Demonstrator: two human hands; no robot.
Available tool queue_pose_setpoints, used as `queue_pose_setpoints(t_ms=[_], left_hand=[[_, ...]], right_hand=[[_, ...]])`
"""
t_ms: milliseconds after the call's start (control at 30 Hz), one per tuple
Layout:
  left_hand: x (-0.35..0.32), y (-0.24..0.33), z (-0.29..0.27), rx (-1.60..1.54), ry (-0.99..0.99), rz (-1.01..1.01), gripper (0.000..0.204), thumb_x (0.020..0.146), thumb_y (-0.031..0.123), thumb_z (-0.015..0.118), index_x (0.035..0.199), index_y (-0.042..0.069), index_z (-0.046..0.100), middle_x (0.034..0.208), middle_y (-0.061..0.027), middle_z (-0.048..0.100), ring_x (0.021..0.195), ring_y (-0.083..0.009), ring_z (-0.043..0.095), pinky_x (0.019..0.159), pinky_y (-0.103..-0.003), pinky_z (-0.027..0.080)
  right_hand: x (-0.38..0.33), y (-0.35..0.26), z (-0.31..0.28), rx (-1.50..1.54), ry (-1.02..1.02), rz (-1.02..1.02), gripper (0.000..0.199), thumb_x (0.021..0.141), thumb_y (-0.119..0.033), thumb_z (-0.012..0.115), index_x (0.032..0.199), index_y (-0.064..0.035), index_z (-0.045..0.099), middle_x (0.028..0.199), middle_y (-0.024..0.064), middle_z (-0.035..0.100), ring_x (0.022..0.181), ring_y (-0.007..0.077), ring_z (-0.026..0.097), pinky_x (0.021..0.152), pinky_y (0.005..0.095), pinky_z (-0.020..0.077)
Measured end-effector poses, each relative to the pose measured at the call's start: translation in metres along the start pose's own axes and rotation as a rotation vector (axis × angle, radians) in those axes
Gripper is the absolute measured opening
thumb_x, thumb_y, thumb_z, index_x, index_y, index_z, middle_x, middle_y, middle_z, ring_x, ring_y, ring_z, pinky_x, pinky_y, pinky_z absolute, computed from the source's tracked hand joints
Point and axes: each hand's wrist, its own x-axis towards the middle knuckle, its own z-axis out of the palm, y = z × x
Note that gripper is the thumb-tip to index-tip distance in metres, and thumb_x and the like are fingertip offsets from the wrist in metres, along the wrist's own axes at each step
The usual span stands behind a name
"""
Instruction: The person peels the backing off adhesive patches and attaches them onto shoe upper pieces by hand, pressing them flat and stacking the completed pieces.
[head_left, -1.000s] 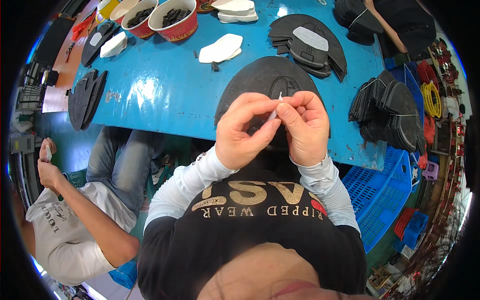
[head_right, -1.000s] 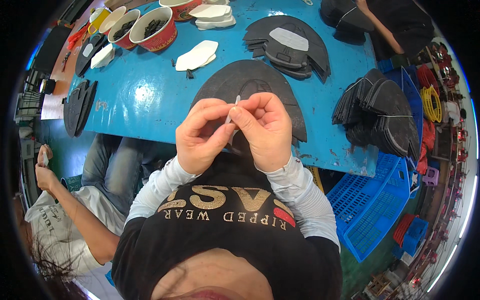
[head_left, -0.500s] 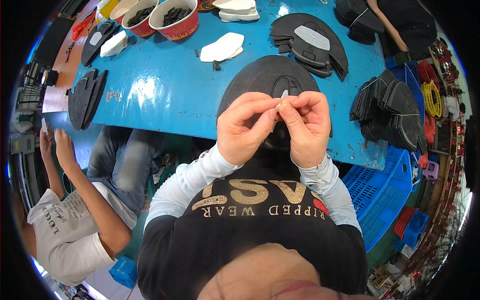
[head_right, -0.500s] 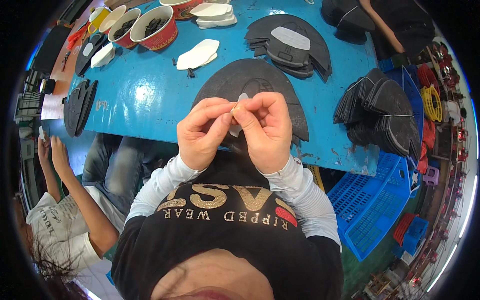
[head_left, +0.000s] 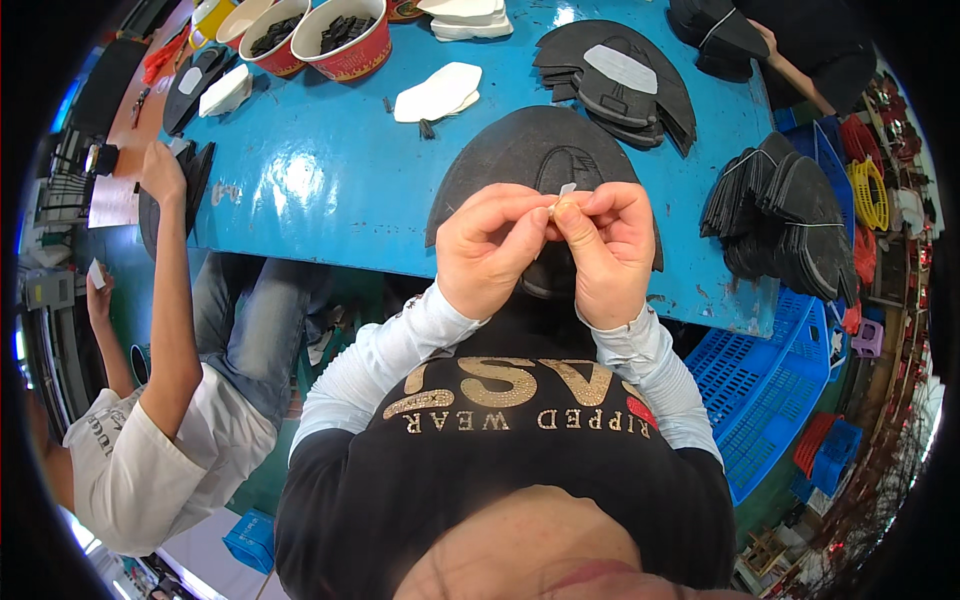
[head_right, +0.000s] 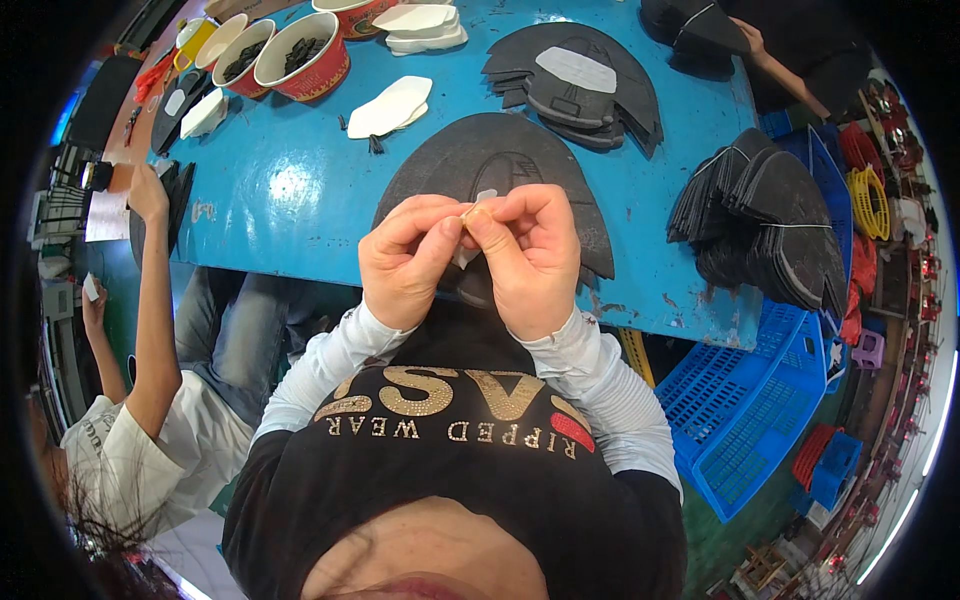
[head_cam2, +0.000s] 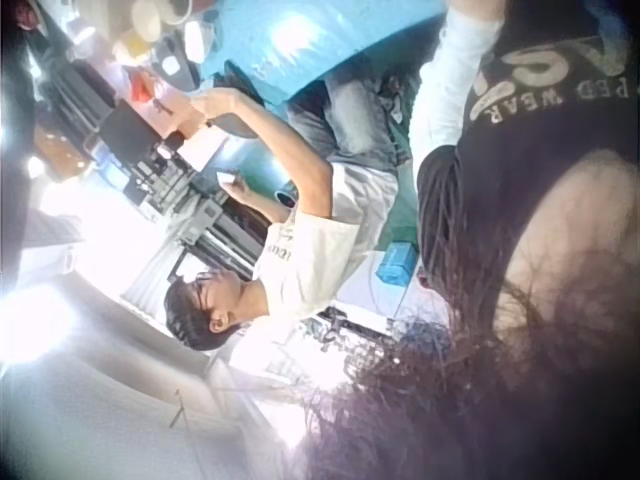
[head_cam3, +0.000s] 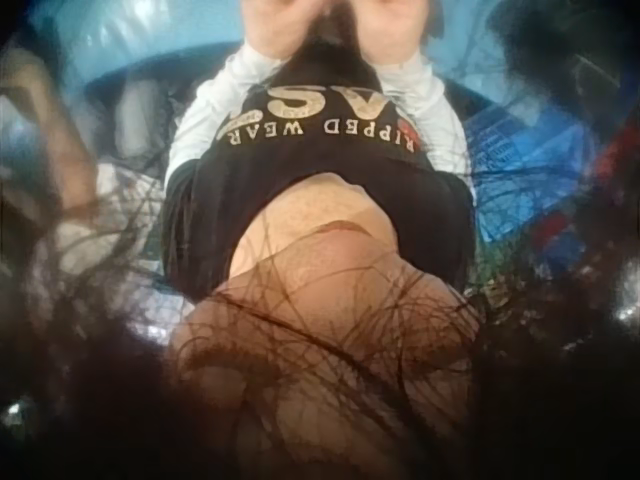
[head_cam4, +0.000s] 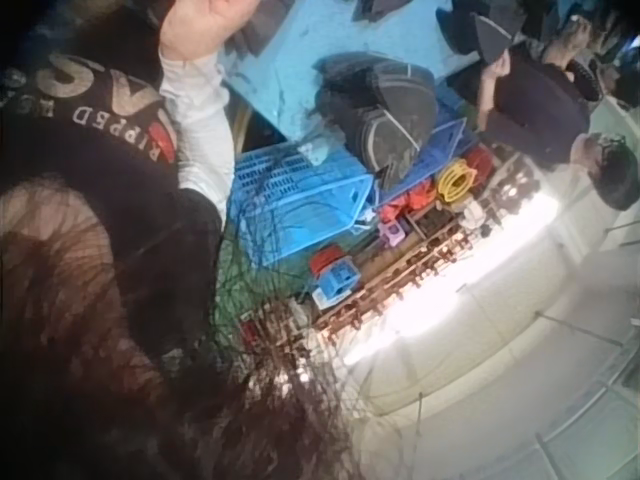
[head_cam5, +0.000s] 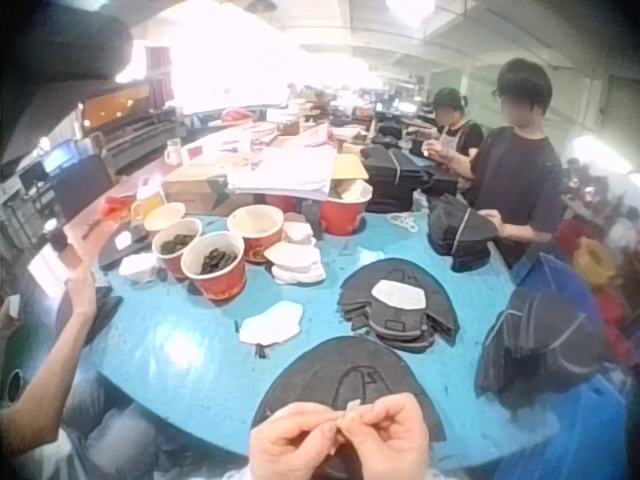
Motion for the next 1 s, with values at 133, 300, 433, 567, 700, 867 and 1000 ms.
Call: queue_pose_setpoints(t_ms=[133,300,433,567,700,867,1000], left_hand=[[0.000,-0.003,-0.001,0.012,0.047,-0.109,0.014,0.090,0.004,0.058,0.095,-0.004,0.068,0.095,-0.0097,0.064,0.082,-0.0131,0.058,0.073,-0.025,0.046],[0.000,-0.001,0.000,0.060,0.031,-0.070,0.014,0.090,0.006,0.058,0.095,-0.003,0.068,0.094,-0.0097,0.065,0.082,-0.0127,0.058,0.073,-0.024,0.046],[-0.001,-0.002,0.000,0.158,0.046,0.003,0.014,0.090,0.006,0.059,0.096,-0.003,0.068,0.093,-0.0091,0.065,0.081,-0.0120,0.057,0.071,-0.024,0.045],[-0.001,-0.004,-0.003,0.190,0.055,0.042,0.014,0.090,0.006,0.059,0.096,-0.003,0.068,0.093,-0.0087,0.065,0.081,-0.0119,0.057,0.069,-0.024,0.045],[-0.002,-0.003,-0.003,0.103,0.070,0.001,0.012,0.087,0.002,0.060,0.095,-0.003,0.068,0.094,-0.0090,0.064,0.081,-0.0123,0.059,0.070,-0.023,0.047],[-0.004,-0.005,-0.010,0.232,0.059,0.116,0.012,0.084,-0.002,0.062,0.094,-0.003,0.068,0.092,-0.0095,0.064,0.080,-0.0134,0.060,0.069,-0.023,0.049],[-0.002,-0.002,-0.012,0.256,0.076,0.127,0.011,0.084,-0.002,0.062,0.093,-0.002,0.068,0.087,-0.0095,0.065,0.078,-0.0137,0.061,0.066,-0.025,0.049]], right_hand=[[0.000,0.004,-0.004,0.009,0.003,0.004,0.018,0.090,0.003,0.056,0.099,-0.0042,0.043,0.088,0.0068,0.059,0.077,0.0106,0.058,0.071,0.0230,0.0490],[-0.001,-0.001,-0.001,0.031,0.047,0.045,0.022,0.089,0.004,0.057,0.102,-0.0034,0.041,0.089,0.0073,0.059,0.077,0.0097,0.057,0.070,0.0220,0.0489],[-0.001,-0.008,0.004,-0.064,0.024,0.061,0.026,0.088,0.005,0.057,0.105,-0.0026,0.040,0.091,0.0070,0.057,0.078,0.0090,0.057,0.070,0.0220,0.0493],[-0.001,0.001,0.003,-0.092,0.011,0.059,0.025,0.089,0.004,0.057,0.105,-0.0023,0.039,0.091,0.0063,0.057,0.079,0.0089,0.057,0.071,0.0219,0.0491],[0.000,0.003,0.005,-0.136,-0.002,0.046,0.022,0.090,0.003,0.055,0.104,-0.0024,0.039,0.093,0.0066,0.056,0.081,0.0087,0.055,0.072,0.0219,0.0483],[-0.002,0.003,0.007,-0.126,-0.058,0.054,0.020,0.091,0.001,0.055,0.102,-0.0030,0.039,0.095,0.0071,0.055,0.084,0.0087,0.054,0.074,0.0229,0.0480],[-0.002,0.008,0.007,-0.079,-0.051,0.040,0.019,0.091,0.002,0.054,0.098,-0.0038,0.037,0.094,0.0069,0.054,0.082,0.0093,0.054,0.074,0.0241,0.0481]])
